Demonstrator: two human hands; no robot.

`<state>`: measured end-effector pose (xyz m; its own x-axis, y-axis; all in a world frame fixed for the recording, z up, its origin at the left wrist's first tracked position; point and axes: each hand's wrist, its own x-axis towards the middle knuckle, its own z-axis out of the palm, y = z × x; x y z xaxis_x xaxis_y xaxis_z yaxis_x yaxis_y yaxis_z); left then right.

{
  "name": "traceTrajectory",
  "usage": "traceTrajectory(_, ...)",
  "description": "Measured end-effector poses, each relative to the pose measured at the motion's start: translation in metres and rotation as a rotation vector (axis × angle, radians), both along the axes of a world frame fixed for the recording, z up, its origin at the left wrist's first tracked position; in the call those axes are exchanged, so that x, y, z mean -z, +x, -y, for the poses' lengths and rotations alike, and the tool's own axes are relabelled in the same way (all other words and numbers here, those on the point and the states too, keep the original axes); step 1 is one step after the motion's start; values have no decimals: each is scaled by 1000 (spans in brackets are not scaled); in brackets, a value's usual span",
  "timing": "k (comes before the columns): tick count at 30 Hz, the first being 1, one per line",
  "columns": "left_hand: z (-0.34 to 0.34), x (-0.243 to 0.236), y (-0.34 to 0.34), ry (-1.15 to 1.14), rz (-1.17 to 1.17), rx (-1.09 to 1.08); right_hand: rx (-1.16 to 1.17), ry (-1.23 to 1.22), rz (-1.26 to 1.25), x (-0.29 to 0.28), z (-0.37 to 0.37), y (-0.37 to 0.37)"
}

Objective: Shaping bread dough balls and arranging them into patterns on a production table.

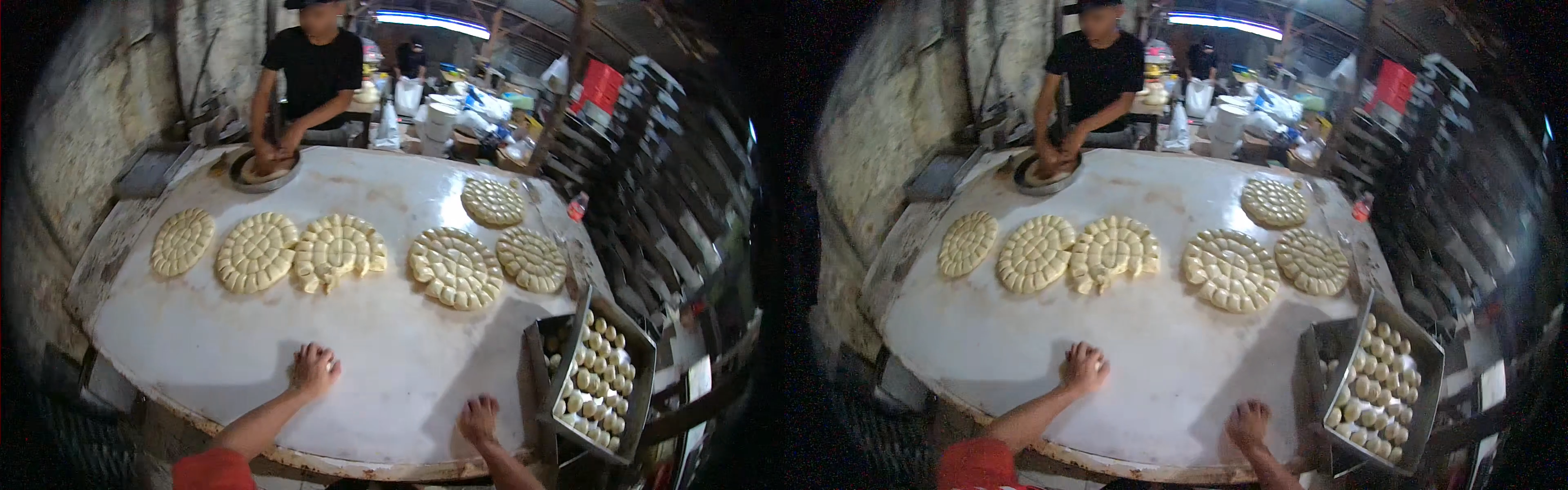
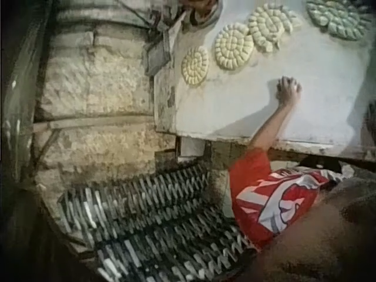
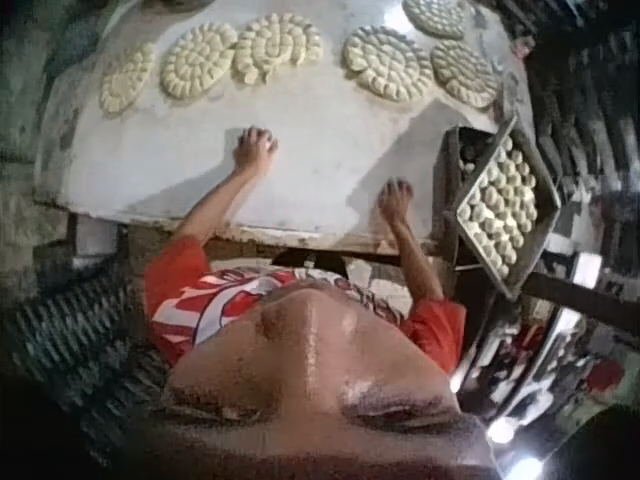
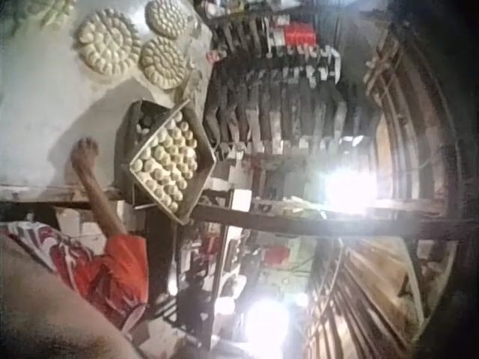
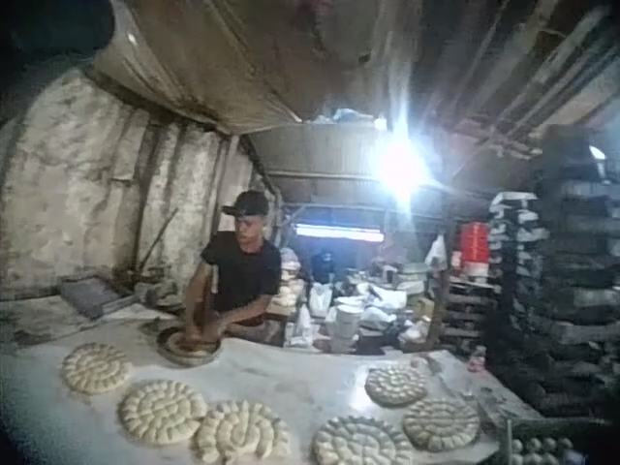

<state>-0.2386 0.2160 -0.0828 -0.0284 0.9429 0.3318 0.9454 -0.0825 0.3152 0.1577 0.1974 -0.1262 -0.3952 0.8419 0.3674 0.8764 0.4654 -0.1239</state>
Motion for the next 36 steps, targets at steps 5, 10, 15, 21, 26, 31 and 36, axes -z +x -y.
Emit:
traceTrajectory(5, -21, 5, 78, -81, 66, 184, -40, -259, -268, -1, -20, -81)
traceTrajectory(10, 41, 30, 53, 48, -72, 78, -261, 14, -66, -22, 4, -3)
traceTrajectory(15, 15, 6, 75, -116, -105, -284, -203, -186, -196, -21, 26, -11)
traceTrajectory(21, 115, 53, 85, 94, -689, -228, -526, -876, -527, -155, 45, 147)
traceTrajectory(26, 121, 47, 68, -456, -95, -221, 275, -413, -478, -228, -61, 379)
traceTrajectory(31, -9, -138, 332, -664, 805, 53, 981, -170, -403, -123, -116, 531)
traceTrajectory(36, -90, -219, 557, -645, 757, 673, 968, -207, -408, -183, -82, 500)
